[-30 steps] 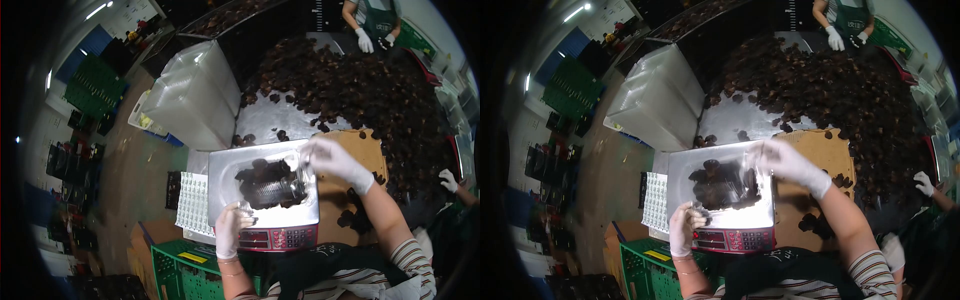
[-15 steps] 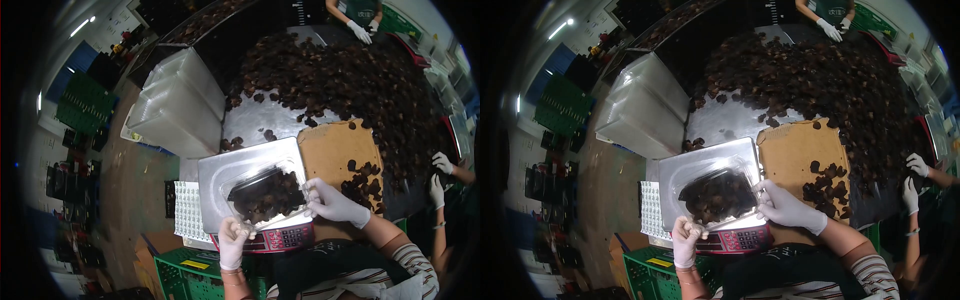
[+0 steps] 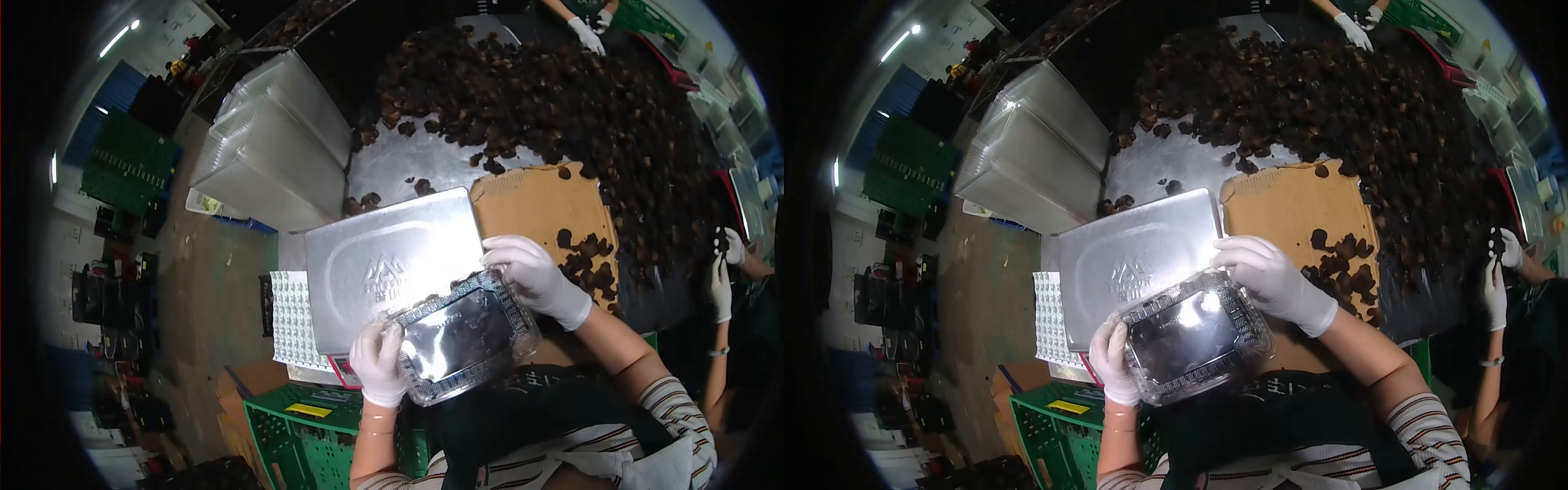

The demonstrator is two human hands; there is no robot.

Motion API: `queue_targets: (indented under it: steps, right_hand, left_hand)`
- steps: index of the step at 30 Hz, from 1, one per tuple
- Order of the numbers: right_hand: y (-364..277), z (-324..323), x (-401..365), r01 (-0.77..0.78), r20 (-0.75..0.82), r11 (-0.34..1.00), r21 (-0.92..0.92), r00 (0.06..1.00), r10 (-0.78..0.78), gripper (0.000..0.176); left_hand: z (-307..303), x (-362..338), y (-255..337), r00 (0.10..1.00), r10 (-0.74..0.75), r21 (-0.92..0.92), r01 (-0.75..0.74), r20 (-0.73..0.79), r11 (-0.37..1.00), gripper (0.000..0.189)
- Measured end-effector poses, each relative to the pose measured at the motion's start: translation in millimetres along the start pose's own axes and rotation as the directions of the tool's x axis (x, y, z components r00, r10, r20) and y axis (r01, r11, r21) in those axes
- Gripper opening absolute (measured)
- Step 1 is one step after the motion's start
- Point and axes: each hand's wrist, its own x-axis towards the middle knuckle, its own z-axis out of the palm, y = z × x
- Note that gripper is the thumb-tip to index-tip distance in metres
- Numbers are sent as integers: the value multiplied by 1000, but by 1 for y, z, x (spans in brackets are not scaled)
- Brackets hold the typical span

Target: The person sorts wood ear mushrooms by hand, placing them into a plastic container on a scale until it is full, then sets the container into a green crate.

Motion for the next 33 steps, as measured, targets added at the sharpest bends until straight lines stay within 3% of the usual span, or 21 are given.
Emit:
queue_targets:
  steps: [5, 8, 9, 10, 11, 12, 13, 14, 15, 16, 18, 19, 22, 23, 24, 25, 26, 27, 29, 31, 33]
  right_hand:
    - [0, 3, -6, 61, -45, 992, -114, 997, -67, 20]
    - [-9, 0, -2, -54, 31, 998, 43, 998, 53, 20]
    - [-12, -2, 2, -187, 182, 967, 174, 971, 155, 20]
    - [-17, -3, 6, -331, 348, 901, 281, 910, 225, 21]
    - [-26, -2, 9, -484, 522, 800, 354, 812, 260, 21]
    - [-42, 1, 14, -475, 514, 790, 387, 823, 243, 22]
    - [-58, 1, 21, -464, 510, 779, 421, 831, 220, 23]
    - [-68, 3, 29, -449, 505, 770, 454, 841, 193, 24]
    - [-72, 3, 35, -454, 514, 779, 432, 834, 201, 25]
    - [-72, 0, 36, -462, 519, 788, 406, 827, 217, 26]
    - [-65, 1, 32, -492, 528, 788, 370, 809, 258, 29]
    - [-62, 1, 30, -500, 545, 805, 319, 791, 276, 30]
    - [-62, 0, 26, -524, 599, 812, 257, 746, 292, 29]
    - [-62, 0, 26, -513, 615, 826, 233, 736, 284, 28]
    - [-62, 0, 25, -501, 629, 841, 207, 726, 278, 28]
    - [-63, 1, 26, -508, 635, 834, 215, 721, 275, 28]
    - [-63, 1, 27, -514, 642, 829, 220, 716, 274, 27]
    - [-64, 1, 27, -521, 650, 825, 221, 709, 274, 27]
    - [-66, 1, 28, -485, 641, 854, 188, 720, 267, 26]
    - [-68, 2, 29, -466, 639, 868, 171, 723, 262, 26]
    - [-69, 3, 29, -466, 645, 868, 170, 719, 259, 26]
  left_hand:
    - [7, -4, -5, 993, 83, 16, -82, -87, 997, 41]
    - [-7, -4, 3, 999, 19, -10, -20, -39, 1000, 43]
    - [-19, 1, 13, 1000, -28, -52, 28, -13, 998, 45]
    - [-31, -2, 16, 999, 22, -240, -31, -43, 970, 50]
    - [-49, -2, 21, 995, -79, -423, 45, -62, 905, 51]
    - [-69, -3, 27, 980, -188, -589, 115, -64, 800, 53]
    - [-86, -12, 25, 942, -314, -531, 207, -118, 822, 53]
    - [-104, -21, 23, 885, -433, -484, 307, -170, 819, 53]
    - [-126, -37, 11, 801, -512, -205, 469, -311, 859, 52]
    - [-148, -79, -14, 626, -633, -241, 598, -456, 765, 55]
    - [-194, -119, -33, 276, -772, -439, 691, -573, 574, 53]
    - [-215, -119, -33, 138, -827, -571, 661, -545, 487, 48]
    - [-270, -232, -46, 1, -966, -666, 724, -259, 180, 40]
    - [-284, -287, -50, -110, -987, -714, 700, -120, 9, 37]
    - [-276, -297, -41, -338, -936, -696, 696, -104, -174, 31]
    - [-278, -343, -41, -416, -909, -662, 686, -18, -301, 28]
    - [-275, -408, -49, -384, -917, -716, 611, 107, -339, 29]
    - [-264, -403, -36, -464, -861, -615, 622, 208, -484, 31]
    - [-244, -403, -16, -571, -694, -583, 406, 439, -704, 37]
    - [-214, -387, 0, -464, -696, -587, 379, 548, -715, 47]
    - [-186, -355, 9, -430, -632, -494, 396, 645, -774, 61]
